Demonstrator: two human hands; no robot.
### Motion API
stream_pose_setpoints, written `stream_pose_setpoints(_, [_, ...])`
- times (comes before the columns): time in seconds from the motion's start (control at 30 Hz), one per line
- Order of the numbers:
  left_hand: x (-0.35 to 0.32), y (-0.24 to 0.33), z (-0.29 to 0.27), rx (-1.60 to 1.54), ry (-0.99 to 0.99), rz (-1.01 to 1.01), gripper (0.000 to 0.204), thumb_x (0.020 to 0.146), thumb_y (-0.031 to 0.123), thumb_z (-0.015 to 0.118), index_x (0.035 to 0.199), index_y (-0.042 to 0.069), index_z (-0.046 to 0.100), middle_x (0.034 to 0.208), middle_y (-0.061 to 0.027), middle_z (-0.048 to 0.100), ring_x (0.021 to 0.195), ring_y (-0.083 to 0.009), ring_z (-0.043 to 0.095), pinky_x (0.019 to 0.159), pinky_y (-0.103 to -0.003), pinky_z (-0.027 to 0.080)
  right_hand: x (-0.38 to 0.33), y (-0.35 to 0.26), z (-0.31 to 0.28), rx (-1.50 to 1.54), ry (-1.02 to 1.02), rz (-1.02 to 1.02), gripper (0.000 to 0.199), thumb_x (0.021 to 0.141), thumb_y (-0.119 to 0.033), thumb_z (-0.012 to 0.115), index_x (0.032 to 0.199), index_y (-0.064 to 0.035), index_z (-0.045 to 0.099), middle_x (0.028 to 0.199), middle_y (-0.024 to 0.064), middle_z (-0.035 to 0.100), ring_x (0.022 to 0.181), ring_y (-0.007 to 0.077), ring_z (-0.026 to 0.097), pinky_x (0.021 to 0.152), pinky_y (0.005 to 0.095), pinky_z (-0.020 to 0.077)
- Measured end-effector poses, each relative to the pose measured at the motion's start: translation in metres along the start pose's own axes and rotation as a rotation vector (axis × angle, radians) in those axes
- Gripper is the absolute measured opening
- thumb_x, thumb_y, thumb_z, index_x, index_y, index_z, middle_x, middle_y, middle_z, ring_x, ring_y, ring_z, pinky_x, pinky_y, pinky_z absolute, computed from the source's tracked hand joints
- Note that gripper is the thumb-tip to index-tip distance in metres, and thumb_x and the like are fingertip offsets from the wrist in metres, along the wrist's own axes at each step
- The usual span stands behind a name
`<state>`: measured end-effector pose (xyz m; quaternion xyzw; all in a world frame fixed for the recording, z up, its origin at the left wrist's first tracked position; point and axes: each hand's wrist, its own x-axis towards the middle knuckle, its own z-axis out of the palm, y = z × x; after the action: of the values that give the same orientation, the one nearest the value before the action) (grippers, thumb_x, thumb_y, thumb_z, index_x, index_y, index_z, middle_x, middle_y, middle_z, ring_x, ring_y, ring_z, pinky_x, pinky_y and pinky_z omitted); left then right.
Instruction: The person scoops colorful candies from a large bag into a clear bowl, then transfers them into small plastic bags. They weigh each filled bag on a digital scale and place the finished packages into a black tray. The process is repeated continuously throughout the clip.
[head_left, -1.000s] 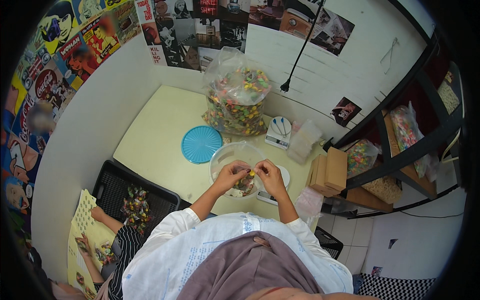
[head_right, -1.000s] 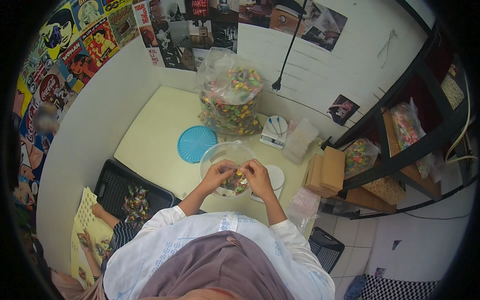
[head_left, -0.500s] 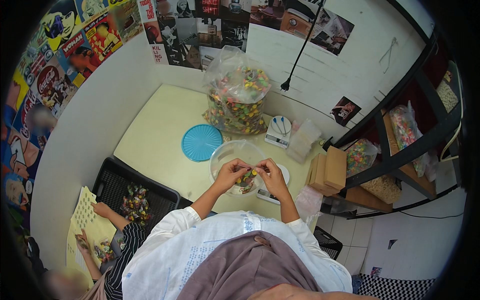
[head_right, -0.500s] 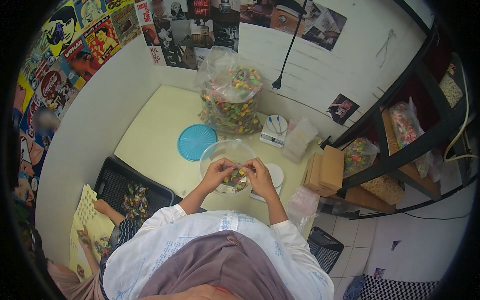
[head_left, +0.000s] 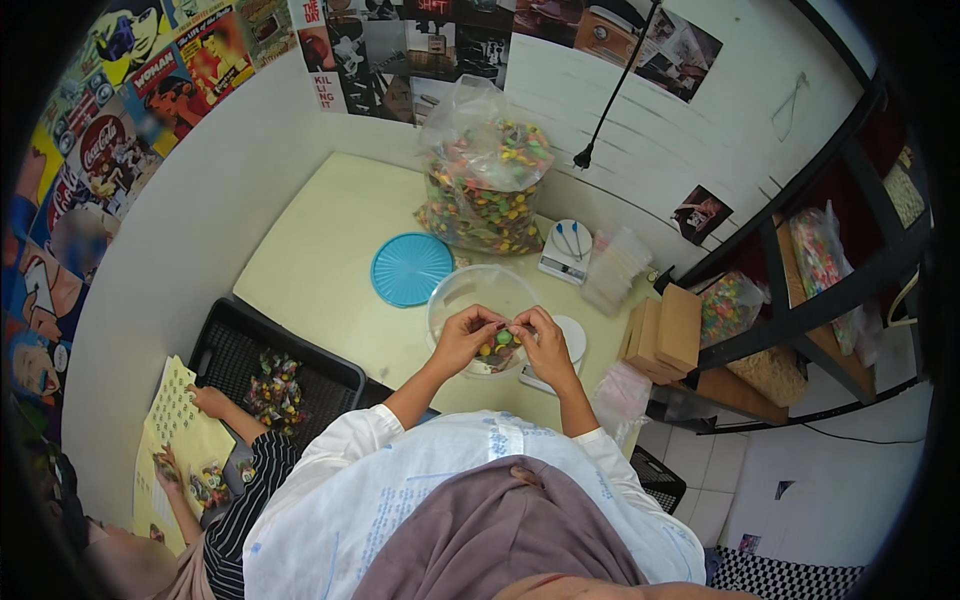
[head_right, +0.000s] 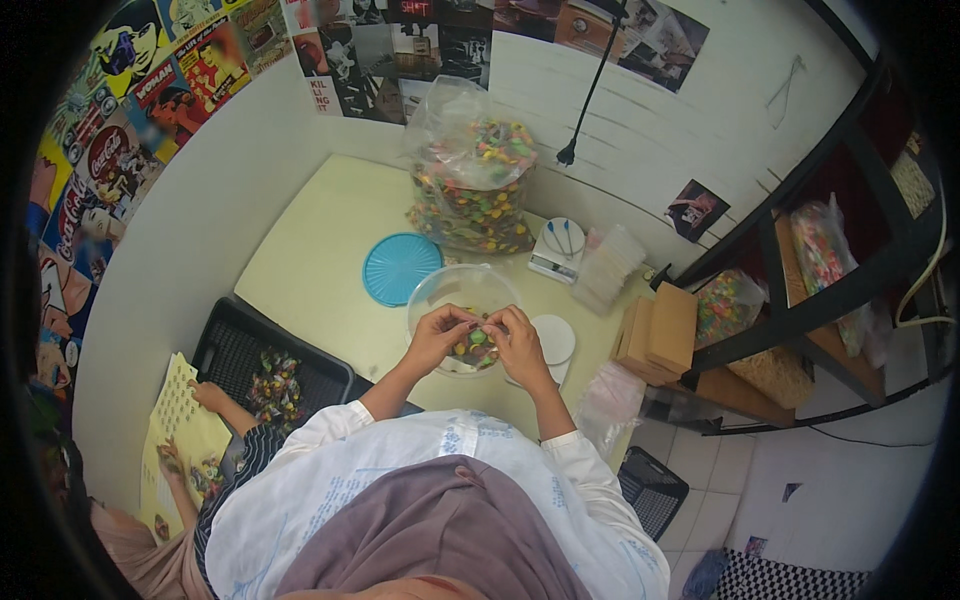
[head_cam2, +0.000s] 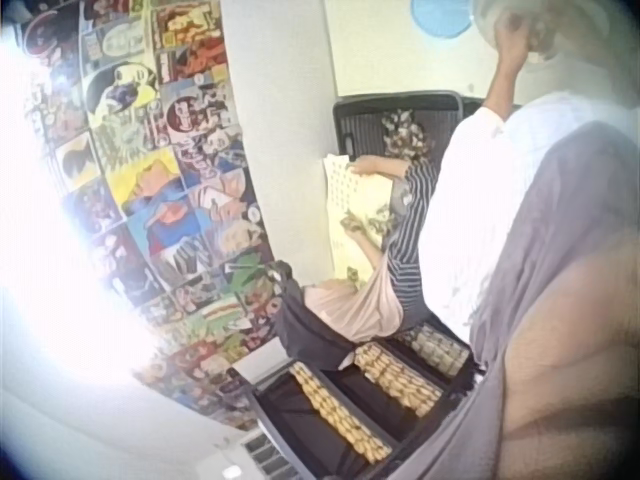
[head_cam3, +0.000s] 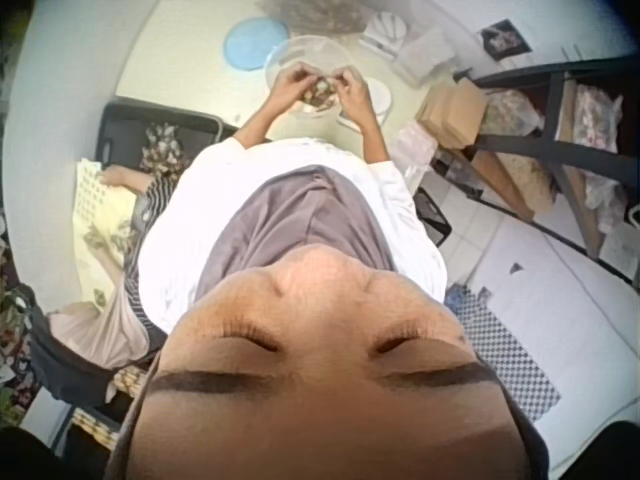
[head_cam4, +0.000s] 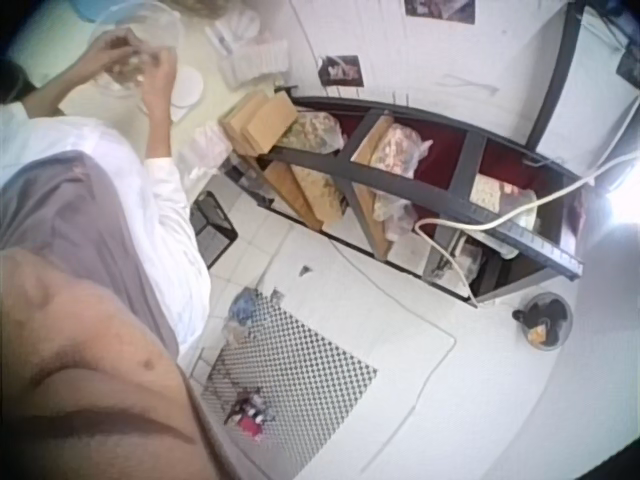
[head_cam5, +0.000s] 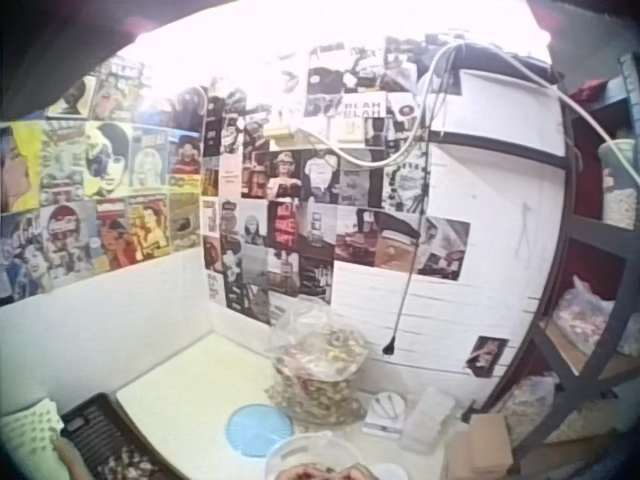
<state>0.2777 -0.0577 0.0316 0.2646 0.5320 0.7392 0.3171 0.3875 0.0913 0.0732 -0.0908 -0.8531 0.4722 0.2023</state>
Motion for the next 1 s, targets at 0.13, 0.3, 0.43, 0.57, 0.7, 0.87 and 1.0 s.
stream_pose_setpoints(0.13, [0.001, -0.002, 0.000, -0.020, 0.023, -0.001, 0.007, 0.097, 0.005, 0.060, 0.101, 0.000, 0.062, 0.092, -0.0059, 0.068, 0.073, -0.0075, 0.060, 0.064, -0.021, 0.049, 0.002, 0.000, 0.002, -0.069, 0.035, -0.053, 0.014, 0.089, -0.010, 0.067, 0.092, 0.0022, 0.061, 0.089, 0.0109, 0.059, 0.081, 0.0228, 0.060, 0.076, 0.0327, 0.0480])
stream_pose_setpoints(0.3, [-0.001, -0.001, 0.003, 0.061, 0.032, 0.026, 0.008, 0.096, 0.006, 0.061, 0.101, 0.000, 0.062, 0.090, -0.0050, 0.067, 0.073, -0.0075, 0.061, 0.063, -0.021, 0.048, 0.000, -0.007, 0.000, 0.045, 0.009, -0.009, 0.011, 0.088, -0.008, 0.067, 0.092, 0.0006, 0.062, 0.091, 0.0128, 0.061, 0.092, 0.0308, 0.060, 0.079, 0.0385, 0.0469])
stream_pose_setpoints(0.43, [-0.006, 0.002, 0.010, 0.176, 0.036, 0.022, 0.009, 0.097, 0.007, 0.060, 0.100, -0.001, 0.063, 0.087, -0.0041, 0.067, 0.071, -0.0074, 0.061, 0.063, -0.022, 0.048, -0.001, -0.002, 0.003, 0.015, 0.012, -0.005, 0.011, 0.088, -0.008, 0.067, 0.092, 0.0009, 0.062, 0.091, 0.0123, 0.061, 0.090, 0.0301, 0.060, 0.079, 0.0381, 0.0475])
stream_pose_setpoints(0.57, [-0.010, 0.010, 0.014, 0.157, 0.071, 0.032, 0.011, 0.097, 0.007, 0.058, 0.099, -0.001, 0.064, 0.084, -0.0032, 0.066, 0.070, -0.0074, 0.060, 0.063, -0.022, 0.048, -0.002, -0.007, 0.005, -0.034, 0.027, -0.036, 0.010, 0.088, -0.007, 0.066, 0.091, 0.0011, 0.061, 0.090, 0.0126, 0.061, 0.088, 0.0295, 0.060, 0.079, 0.0381, 0.0475])
stream_pose_setpoints(0.7, [-0.011, 0.014, 0.012, 0.140, 0.098, 0.107, 0.010, 0.095, 0.004, 0.058, 0.097, -0.002, 0.065, 0.079, -0.0029, 0.065, 0.067, -0.0074, 0.059, 0.060, -0.025, 0.047, 0.002, -0.012, 0.008, 0.012, 0.025, -0.034, 0.008, 0.088, -0.006, 0.064, 0.090, 0.0014, 0.060, 0.089, 0.0134, 0.060, 0.085, 0.0302, 0.059, 0.078, 0.0381, 0.0462])
stream_pose_setpoints(0.87, [-0.019, 0.042, 0.000, 0.277, 0.215, 0.153, 0.014, 0.092, -0.001, 0.056, 0.099, -0.003, 0.067, 0.082, -0.0033, 0.066, 0.069, -0.0069, 0.058, 0.062, -0.023, 0.047, 0.007, -0.019, 0.012, -0.030, 0.030, -0.071, 0.006, 0.090, -0.004, 0.062, 0.091, 0.0015, 0.059, 0.089, 0.0131, 0.058, 0.084, 0.0301, 0.058, 0.077, 0.0374, 0.0459])
stream_pose_setpoints(1.0, [-0.033, 0.056, -0.017, 0.295, 0.334, 0.175, 0.016, 0.092, -0.002, 0.054, 0.099, -0.002, 0.068, 0.086, -0.0031, 0.069, 0.070, -0.0070, 0.060, 0.062, -0.023, 0.049, 0.013, -0.031, 0.018, -0.060, -0.017, -0.105, 0.005, 0.092, -0.004, 0.060, 0.093, 0.0012, 0.058, 0.091, 0.0131, 0.058, 0.084, 0.0297, 0.058, 0.077, 0.0370, 0.0461])
